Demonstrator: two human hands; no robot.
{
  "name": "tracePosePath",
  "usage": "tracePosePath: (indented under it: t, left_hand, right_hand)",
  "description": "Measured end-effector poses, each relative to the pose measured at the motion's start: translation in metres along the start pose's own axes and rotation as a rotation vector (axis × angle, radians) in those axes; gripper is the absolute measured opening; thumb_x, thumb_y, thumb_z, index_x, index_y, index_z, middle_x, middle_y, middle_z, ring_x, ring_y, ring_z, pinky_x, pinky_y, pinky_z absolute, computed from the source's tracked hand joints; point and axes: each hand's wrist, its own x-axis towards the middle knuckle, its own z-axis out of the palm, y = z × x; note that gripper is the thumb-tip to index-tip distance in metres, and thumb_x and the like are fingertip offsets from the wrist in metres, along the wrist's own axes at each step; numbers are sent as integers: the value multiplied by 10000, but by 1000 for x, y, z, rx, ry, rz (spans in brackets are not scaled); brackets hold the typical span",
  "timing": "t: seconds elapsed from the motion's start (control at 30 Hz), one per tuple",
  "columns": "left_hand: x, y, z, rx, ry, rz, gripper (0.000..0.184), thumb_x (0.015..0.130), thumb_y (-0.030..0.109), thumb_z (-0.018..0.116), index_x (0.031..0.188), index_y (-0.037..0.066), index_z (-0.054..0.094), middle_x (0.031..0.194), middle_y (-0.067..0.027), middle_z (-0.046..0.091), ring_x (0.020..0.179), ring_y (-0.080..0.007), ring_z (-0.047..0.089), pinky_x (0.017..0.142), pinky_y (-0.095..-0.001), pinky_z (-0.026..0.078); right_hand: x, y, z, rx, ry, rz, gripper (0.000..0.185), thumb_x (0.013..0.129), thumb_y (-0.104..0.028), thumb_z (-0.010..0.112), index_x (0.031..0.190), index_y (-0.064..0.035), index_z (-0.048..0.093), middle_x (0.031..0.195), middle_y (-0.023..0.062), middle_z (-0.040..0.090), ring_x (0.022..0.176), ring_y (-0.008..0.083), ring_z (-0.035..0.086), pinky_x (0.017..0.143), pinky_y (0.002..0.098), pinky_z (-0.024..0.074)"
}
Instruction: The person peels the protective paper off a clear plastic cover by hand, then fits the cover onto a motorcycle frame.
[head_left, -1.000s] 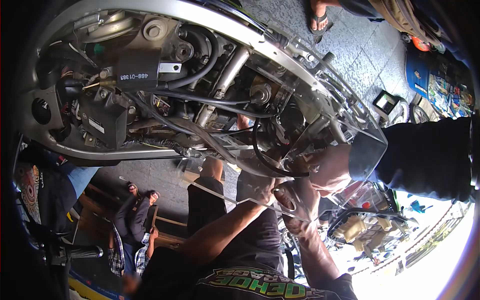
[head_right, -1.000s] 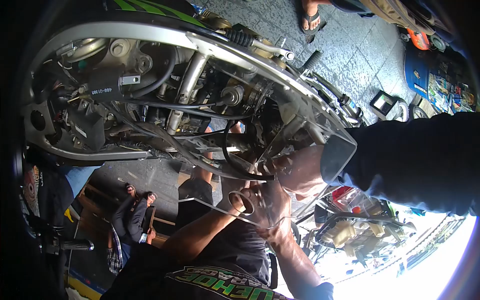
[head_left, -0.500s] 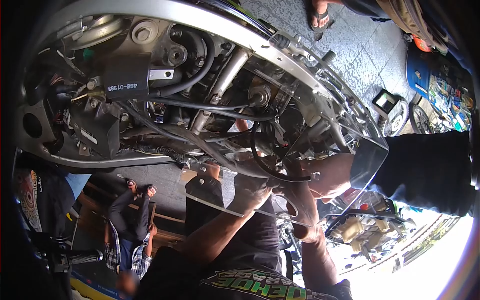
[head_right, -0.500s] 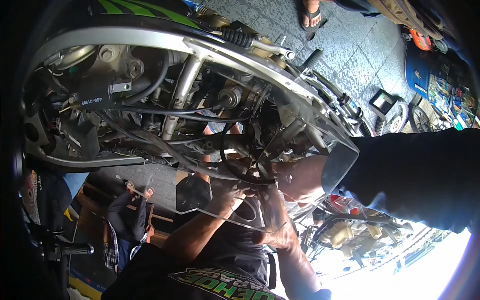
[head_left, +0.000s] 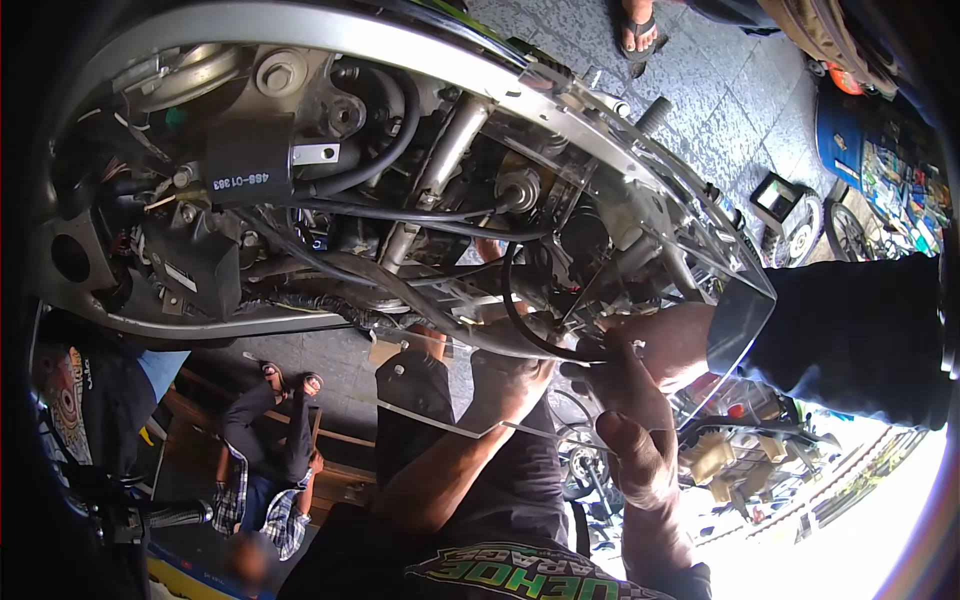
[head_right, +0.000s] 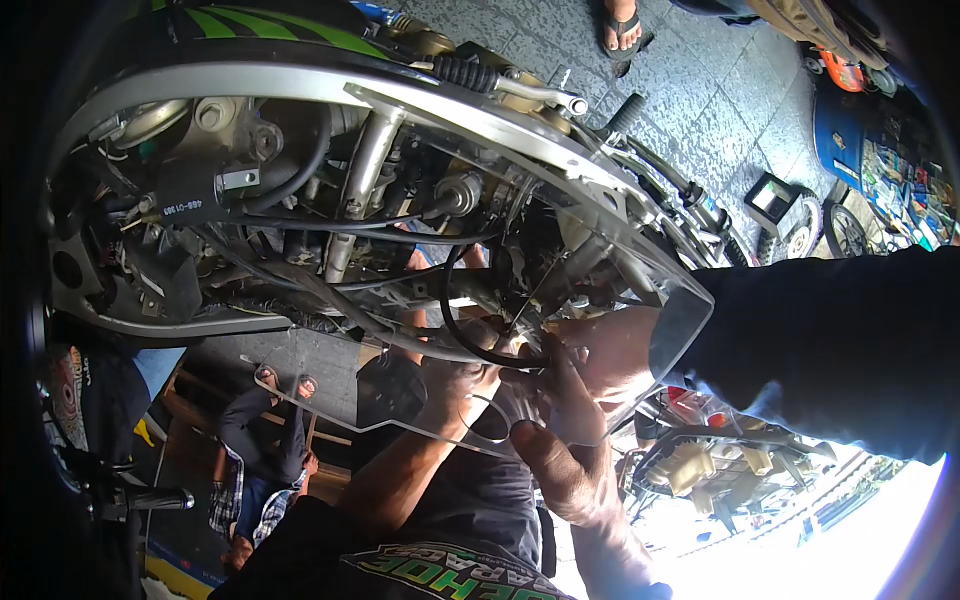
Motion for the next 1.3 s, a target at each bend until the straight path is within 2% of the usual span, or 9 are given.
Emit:
tracePosePath:
  t: [0.13,0.27,0.67,0.73,0.87,0.97,1.03,1.23,1.3]
  left_hand:
    - [12,9,-24,115,16,160,319,830,219,736,1089,75,616,1010,-174,619,848,-335,645,736,-436,538]
    - [9,8,-15,-40,-1,38,283,851,231,704,1070,76,615,981,-171,616,856,-324,639,731,-439,531]
    - [13,13,-23,150,-142,15,218,926,257,622,1014,58,601,835,-148,585,736,-284,589,559,-407,464]
    - [19,15,-29,124,-119,56,206,935,250,612,1012,59,596,833,-146,582,738,-277,586,583,-408,470]
    - [18,13,-32,203,-185,122,221,939,246,612,1094,88,606,863,-151,589,768,-287,598,657,-419,497]
    - [18,13,-22,147,-384,-40,253,898,201,649,1133,114,622,930,-152,605,820,-310,616,722,-427,514]
    - [13,16,-19,-6,-48,-39,227,845,148,677,1068,119,646,937,-131,620,821,-304,623,725,-427,517]
    - [14,23,-26,-2,79,-2,210,827,91,703,1035,96,680,957,-105,687,877,-310,658,754,-382,539]
    - [12,22,-20,-105,130,-66,217,834,102,704,1050,92,683,979,-106,695,872,-312,664,753,-394,538]
  right_hand:
    - [-5,9,6,47,67,-53,1005,852,-459,691,1499,146,215,1431,247,479,1322,309,468,1127,423,293]
    - [-5,7,5,36,45,-20,1001,860,-468,686,1508,129,213,1454,250,458,1343,318,457,1131,435,293]
    - [-2,25,-6,66,49,-44,915,888,-418,661,1503,110,237,1468,220,438,1390,332,411,1171,476,261]
    - [-2,24,-7,157,-23,-54,852,873,-109,541,1558,62,64,1533,208,313,1445,321,321,1198,465,198]
    - [-2,23,-2,171,-6,-100,827,880,-79,514,1566,41,69,1516,209,340,1439,319,327,1201,464,192]
    - [0,28,-6,123,-33,-135,782,889,-42,486,1568,27,105,1493,202,375,1414,304,370,1180,448,259]
    - [-3,29,-4,30,79,-69,752,980,-268,549,1537,69,172,1552,233,321,1429,359,352,1169,521,303]
    - [5,30,2,58,118,-167,689,970,-140,566,1526,70,217,1548,240,332,1403,373,396,1133,489,381]
    - [4,30,1,84,113,-129,606,996,-62,489,1529,49,225,1456,203,444,1326,280,474,1132,408,365]
